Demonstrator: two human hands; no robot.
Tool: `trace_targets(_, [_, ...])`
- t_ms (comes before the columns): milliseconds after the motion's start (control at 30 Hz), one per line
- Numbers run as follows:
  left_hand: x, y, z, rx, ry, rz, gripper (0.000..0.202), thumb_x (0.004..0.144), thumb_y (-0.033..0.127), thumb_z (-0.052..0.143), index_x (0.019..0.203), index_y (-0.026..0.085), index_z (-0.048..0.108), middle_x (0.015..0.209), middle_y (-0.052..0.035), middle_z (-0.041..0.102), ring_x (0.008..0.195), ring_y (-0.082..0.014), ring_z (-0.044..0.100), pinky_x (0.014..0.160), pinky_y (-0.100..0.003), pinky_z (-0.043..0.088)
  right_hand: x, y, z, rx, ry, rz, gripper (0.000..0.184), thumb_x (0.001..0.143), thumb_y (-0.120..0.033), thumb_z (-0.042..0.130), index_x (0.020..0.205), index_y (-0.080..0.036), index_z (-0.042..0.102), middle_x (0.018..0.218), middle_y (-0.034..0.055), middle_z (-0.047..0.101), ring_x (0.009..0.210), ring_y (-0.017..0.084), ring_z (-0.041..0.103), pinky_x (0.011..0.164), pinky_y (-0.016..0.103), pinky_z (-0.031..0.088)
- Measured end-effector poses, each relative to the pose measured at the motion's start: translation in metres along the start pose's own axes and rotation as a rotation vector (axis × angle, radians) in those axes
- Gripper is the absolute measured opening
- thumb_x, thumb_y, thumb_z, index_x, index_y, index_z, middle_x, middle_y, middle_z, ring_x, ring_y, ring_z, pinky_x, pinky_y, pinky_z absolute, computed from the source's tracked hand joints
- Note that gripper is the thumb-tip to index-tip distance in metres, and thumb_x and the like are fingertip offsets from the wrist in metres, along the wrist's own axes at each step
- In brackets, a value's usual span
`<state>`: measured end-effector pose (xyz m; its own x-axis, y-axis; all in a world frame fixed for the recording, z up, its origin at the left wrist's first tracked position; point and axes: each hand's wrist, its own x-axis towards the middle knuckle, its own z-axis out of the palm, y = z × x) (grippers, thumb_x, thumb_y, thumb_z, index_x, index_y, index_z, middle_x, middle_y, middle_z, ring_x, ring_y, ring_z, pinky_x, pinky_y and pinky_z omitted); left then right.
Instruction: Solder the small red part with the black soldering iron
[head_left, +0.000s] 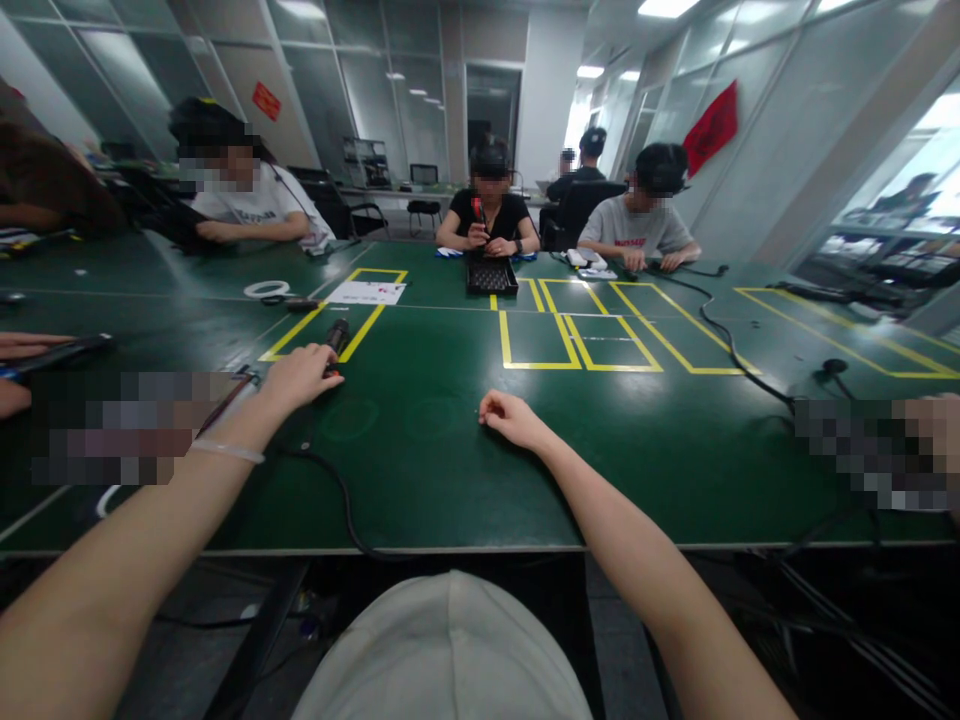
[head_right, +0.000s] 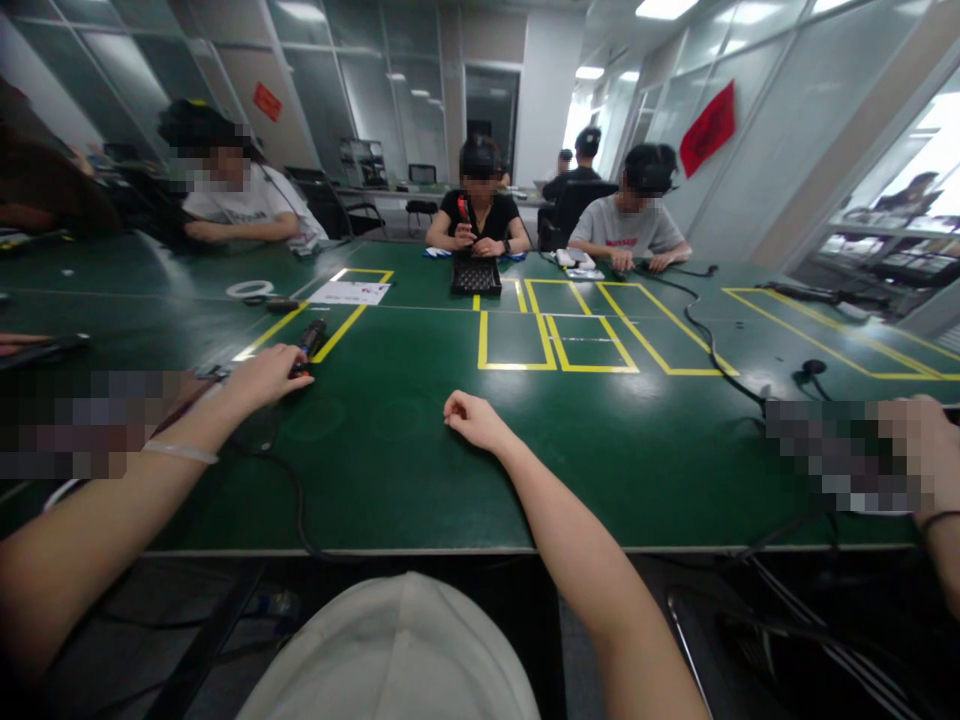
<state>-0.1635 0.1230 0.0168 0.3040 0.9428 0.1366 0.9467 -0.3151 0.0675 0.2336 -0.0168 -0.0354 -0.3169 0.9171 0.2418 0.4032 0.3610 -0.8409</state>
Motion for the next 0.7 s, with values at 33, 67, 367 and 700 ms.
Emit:
trace_targets(33, [-0.005, 0.007, 0.001, 0.088, 0.027, 0.001, 0.058, 0.085, 0.066, 0.045, 0.106, 0.013, 0.057, 0.113, -0.0160, 0.060, 0.107, -0.0328, 0.054, 0.091, -0.042, 0.043, 0.000, -0.001, 0.000, -0.005, 0.000, 0.002, 0.012, 0.076, -0.012, 0.051, 0.083, -0.019, 0.056, 0.077, -0.0013, 0.064, 0.072, 0.014, 0.058, 0.070, 0.026, 0.043])
trace_targets(67, [-0.010, 0.013, 0.002, 0.182, 0.053, 0.009, 0.057, 0.090, 0.064, 0.039, 0.105, 0.012, 0.056, 0.112, -0.0160, 0.058, 0.107, -0.0321, 0.053, 0.091, -0.042, 0.043, 0.000, -0.002, 0.000, -0.009, 0.000, 0.004, 0.011, 0.076, -0.012, 0.051, 0.083, -0.019, 0.056, 0.077, -0.0013, 0.064, 0.072, 0.014, 0.058, 0.070, 0.026, 0.043])
trace_targets(367, [-0.020, 0.053, -0.004, 0.246, 0.061, -0.107, 0.045, 0.098, 0.048, 0.035, 0.106, 0.011, 0.060, 0.106, -0.0156, 0.066, 0.100, -0.0304, 0.059, 0.087, -0.040, 0.045, 0.000, -0.001, 0.000, -0.010, -0.005, -0.002, 0.011, 0.077, -0.012, 0.051, 0.084, -0.019, 0.057, 0.077, -0.0007, 0.065, 0.070, 0.014, 0.058, 0.069, 0.026, 0.043])
trace_targets(700, [-0.020, 0.160, 0.008, -0.876, -0.171, 0.128, 0.044, 0.085, 0.050, 0.055, 0.110, 0.015, 0.064, 0.095, -0.0090, 0.072, 0.083, -0.0197, 0.067, 0.073, -0.031, 0.051, 0.003, 0.007, 0.002, 0.118, -0.003, 0.042, 0.010, 0.080, -0.018, 0.056, 0.090, -0.018, 0.059, 0.077, -0.0001, 0.067, 0.071, 0.014, 0.061, 0.070, 0.026, 0.046])
